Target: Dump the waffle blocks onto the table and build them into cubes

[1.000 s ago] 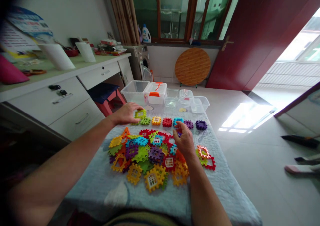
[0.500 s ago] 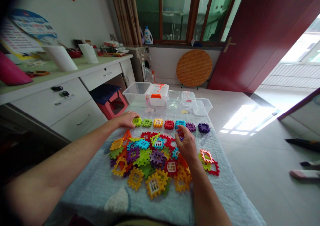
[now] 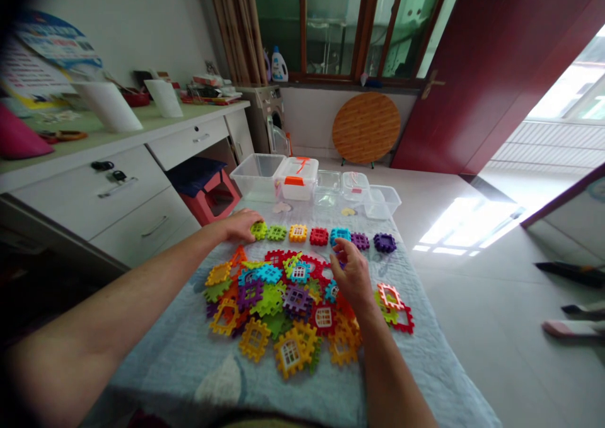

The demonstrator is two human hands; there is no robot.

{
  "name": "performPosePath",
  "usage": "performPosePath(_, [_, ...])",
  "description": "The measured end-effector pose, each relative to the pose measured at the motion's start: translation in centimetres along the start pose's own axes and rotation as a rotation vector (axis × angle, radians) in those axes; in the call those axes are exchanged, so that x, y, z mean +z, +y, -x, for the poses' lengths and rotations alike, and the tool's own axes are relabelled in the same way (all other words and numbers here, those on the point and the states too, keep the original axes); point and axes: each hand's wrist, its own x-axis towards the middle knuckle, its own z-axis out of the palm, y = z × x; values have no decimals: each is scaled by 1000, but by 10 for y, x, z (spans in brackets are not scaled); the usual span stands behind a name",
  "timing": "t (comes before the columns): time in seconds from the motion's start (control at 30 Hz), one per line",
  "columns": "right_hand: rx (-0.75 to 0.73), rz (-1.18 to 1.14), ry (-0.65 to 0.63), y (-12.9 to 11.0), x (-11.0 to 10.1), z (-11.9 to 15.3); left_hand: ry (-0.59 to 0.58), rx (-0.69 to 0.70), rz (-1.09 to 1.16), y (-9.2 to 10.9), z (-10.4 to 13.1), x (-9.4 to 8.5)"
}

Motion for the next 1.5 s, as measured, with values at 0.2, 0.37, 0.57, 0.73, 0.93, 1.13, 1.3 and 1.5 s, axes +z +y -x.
performPosePath(0.2, [5,3,-7,-3,0,-1,-21,26,16,-3,-3,6])
performPosePath(0.37, [1,13,-11,-3,0,0,-27,10,47,-2,-5,7])
performPosePath(0.57, [7,11,-33,-2,0,0,-21,11,61,-2,-2,4])
performPosePath(0.73, [26,-7,-44,-3,0,0,-39,6,75,-1,-3,3])
performPosePath(0.93, [12,8,-44,-4,-1,0,169,5,128,-1,19,-1])
performPosePath(1.13, [-6,17,-62,-6,-2,1,552,11,395,15,96,21])
performPosePath(1.3, [-33,60,-106,-14,2,3,551,-56,608,52,147,47])
performPosePath(1.5, [-16,69,-126,-10,4,5,430,131,523,90,146,28])
